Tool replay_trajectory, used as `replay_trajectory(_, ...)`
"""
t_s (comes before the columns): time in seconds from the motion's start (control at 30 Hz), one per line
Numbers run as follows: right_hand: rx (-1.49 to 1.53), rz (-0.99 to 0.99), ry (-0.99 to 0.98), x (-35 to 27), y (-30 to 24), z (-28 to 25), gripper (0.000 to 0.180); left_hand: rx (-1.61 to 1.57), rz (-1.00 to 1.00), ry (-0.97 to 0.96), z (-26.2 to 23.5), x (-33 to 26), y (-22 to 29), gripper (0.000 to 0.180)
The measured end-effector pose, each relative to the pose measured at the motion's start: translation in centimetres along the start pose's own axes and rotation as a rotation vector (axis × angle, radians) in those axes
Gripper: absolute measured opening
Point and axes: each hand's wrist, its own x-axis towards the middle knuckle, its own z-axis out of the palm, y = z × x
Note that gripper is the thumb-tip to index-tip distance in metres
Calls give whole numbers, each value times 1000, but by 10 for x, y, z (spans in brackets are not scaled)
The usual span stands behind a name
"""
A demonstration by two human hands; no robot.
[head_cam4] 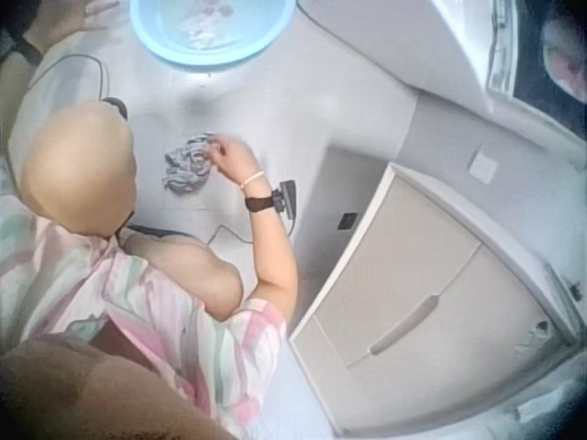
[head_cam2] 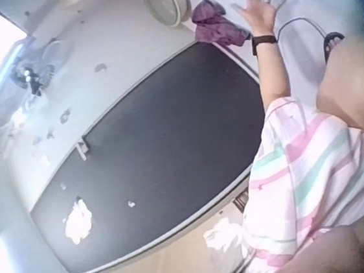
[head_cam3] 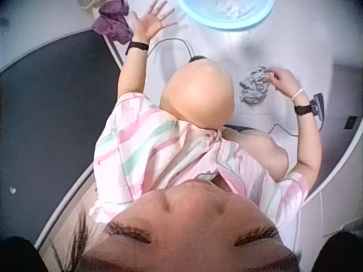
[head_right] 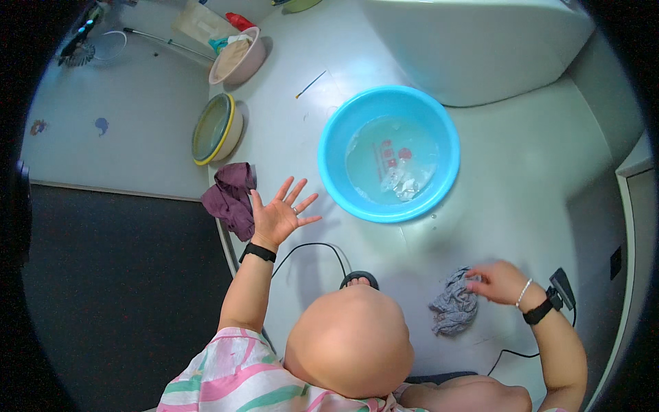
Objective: The recorder is cleaning the bathroom floor using a rag and a bowl of water, wiping away spills and dirt.
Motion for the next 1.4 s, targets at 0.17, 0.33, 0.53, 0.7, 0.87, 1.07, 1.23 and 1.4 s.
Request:
replay_trajectory(0.17,-12,-448,481,26,-38,-14,28,-190,-10,-330,51,-7,-8,95)
replay_trajectory(0.33,488,-539,511,77,-105,-4,30,-218,-145,-526,102,-2,-26,95)
replay_trajectory(0.53,1062,-420,265,93,-156,-6,25,-226,-259,-622,127,6,-38,98)
replay_trajectory(0.7,828,-546,710,100,-130,-31,26,-199,-262,-619,124,1,-31,99)
replay_trajectory(0.87,800,-427,792,94,-79,-74,27,-87,-119,-553,110,8,-26,85)
replay_trajectory(1.07,801,-457,549,51,-99,-78,30,1208,335,-324,156,31,-30,49)
replay_trajectory(1.23,734,-522,446,32,-115,-78,30,1663,709,-549,217,43,-55,61)
replay_trajectory(1.4,799,-562,364,20,-118,-78,36,1625,652,-545,231,51,-68,70)
